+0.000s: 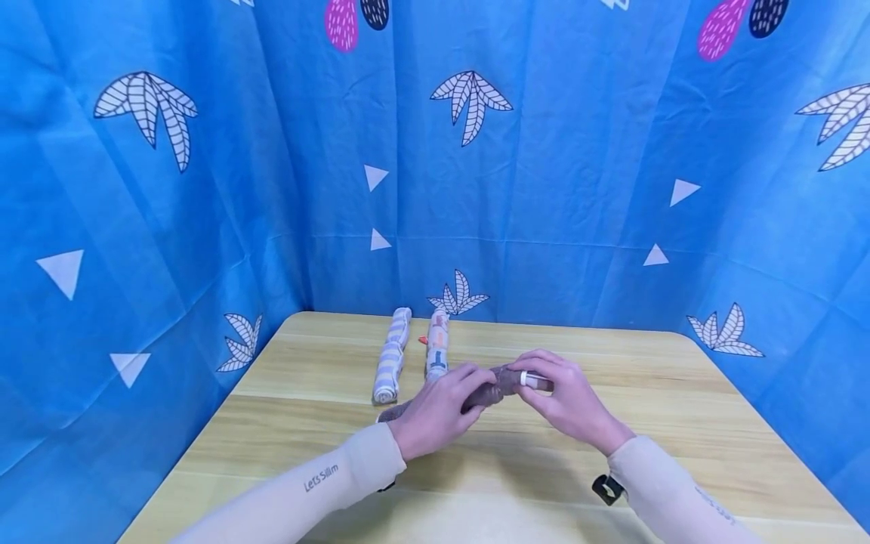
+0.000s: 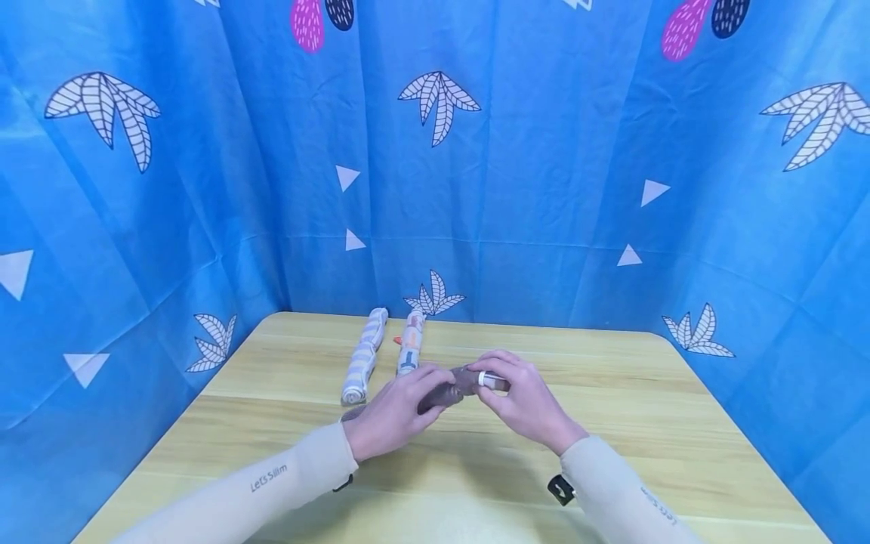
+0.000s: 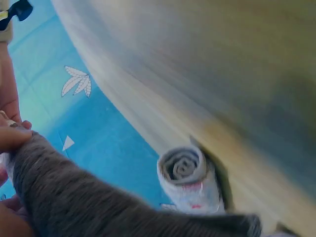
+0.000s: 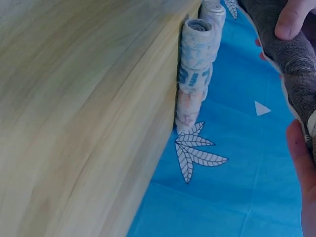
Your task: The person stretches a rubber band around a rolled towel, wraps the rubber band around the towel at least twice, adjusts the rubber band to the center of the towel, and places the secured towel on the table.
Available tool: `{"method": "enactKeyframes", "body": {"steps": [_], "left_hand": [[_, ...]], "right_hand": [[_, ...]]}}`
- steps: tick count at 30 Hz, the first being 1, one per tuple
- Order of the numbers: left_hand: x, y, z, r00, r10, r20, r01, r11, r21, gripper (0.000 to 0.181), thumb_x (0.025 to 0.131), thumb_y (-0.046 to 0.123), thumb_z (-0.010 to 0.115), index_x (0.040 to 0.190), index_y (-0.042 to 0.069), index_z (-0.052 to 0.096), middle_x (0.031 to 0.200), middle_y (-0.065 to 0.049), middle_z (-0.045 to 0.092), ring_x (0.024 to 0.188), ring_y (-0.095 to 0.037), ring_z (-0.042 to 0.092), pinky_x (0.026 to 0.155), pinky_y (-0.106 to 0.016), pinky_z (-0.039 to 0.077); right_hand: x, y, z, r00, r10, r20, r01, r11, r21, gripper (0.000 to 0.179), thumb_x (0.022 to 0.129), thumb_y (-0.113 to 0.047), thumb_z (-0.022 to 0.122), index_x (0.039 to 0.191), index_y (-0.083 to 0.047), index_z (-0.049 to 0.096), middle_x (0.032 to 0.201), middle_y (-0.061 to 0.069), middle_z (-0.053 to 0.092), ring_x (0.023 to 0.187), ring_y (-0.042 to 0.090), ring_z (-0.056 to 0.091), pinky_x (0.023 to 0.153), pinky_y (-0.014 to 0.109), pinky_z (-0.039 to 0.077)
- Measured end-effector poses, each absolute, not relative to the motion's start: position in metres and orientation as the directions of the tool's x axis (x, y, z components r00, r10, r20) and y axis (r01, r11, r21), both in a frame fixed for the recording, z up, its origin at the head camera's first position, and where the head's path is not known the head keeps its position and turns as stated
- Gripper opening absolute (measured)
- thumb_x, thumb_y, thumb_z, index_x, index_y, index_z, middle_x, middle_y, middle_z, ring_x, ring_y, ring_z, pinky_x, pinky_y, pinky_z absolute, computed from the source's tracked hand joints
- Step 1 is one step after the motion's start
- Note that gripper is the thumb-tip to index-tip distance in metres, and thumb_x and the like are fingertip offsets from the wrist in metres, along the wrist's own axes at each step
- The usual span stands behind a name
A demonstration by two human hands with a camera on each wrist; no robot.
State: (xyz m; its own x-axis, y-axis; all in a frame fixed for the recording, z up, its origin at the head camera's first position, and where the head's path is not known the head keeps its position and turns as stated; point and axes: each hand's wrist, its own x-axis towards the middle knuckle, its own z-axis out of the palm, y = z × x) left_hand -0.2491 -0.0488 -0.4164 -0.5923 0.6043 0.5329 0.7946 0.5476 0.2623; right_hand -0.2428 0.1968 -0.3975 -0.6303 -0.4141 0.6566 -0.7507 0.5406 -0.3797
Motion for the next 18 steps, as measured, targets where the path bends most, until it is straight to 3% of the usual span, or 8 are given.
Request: {"method": "enactKeyframes", "body": {"steps": [5,10,18], "left_hand": [[-0.249,-0.049,-0.413,-0.563,0.636,0.527,0.809,0.555,0.195,0.039,0.093,0.016,0.072,0.128,0.025,0.059,0.112,0.004,0.063,0.088,-0.008,0.064,0.074,-0.023,0.057],[-0.251,-0.046,-0.408,-0.569,0.672,0.474,0.804,0.576,0.148,0.031,0.088,0.017,0.075,0.116,0.024,0.062,0.101,0.004,0.056,0.069,-0.005,0.053,0.056,-0.014,0.043],[-0.252,-0.044,-0.414,-0.547,0.707,0.448,0.811,0.581,0.072,0.023,0.085,0.021,0.079,0.096,0.023,0.059,0.096,0.004,0.05,0.066,-0.004,0.048,0.052,-0.012,0.037]], "right_hand": [[-0.243,0.195,-0.4,-0.63,-0.388,0.673,-0.747,0.54,-0.388,0.03,0.079,0.001,0.078,0.106,-0.012,0.074,0.109,0.0,0.072,0.101,0.019,0.068,0.085,0.022,0.057],[-0.245,0.193,-0.406,-0.618,-0.376,0.691,-0.757,0.523,-0.392,0.03,0.077,0.006,0.077,0.103,-0.009,0.075,0.105,0.002,0.073,0.095,0.019,0.069,0.077,0.023,0.059],[-0.245,0.19,-0.41,-0.649,-0.372,0.664,-0.736,0.529,-0.422,0.03,0.077,0.005,0.077,0.101,-0.013,0.076,0.101,-0.003,0.073,0.092,0.014,0.069,0.076,0.026,0.059]]}}
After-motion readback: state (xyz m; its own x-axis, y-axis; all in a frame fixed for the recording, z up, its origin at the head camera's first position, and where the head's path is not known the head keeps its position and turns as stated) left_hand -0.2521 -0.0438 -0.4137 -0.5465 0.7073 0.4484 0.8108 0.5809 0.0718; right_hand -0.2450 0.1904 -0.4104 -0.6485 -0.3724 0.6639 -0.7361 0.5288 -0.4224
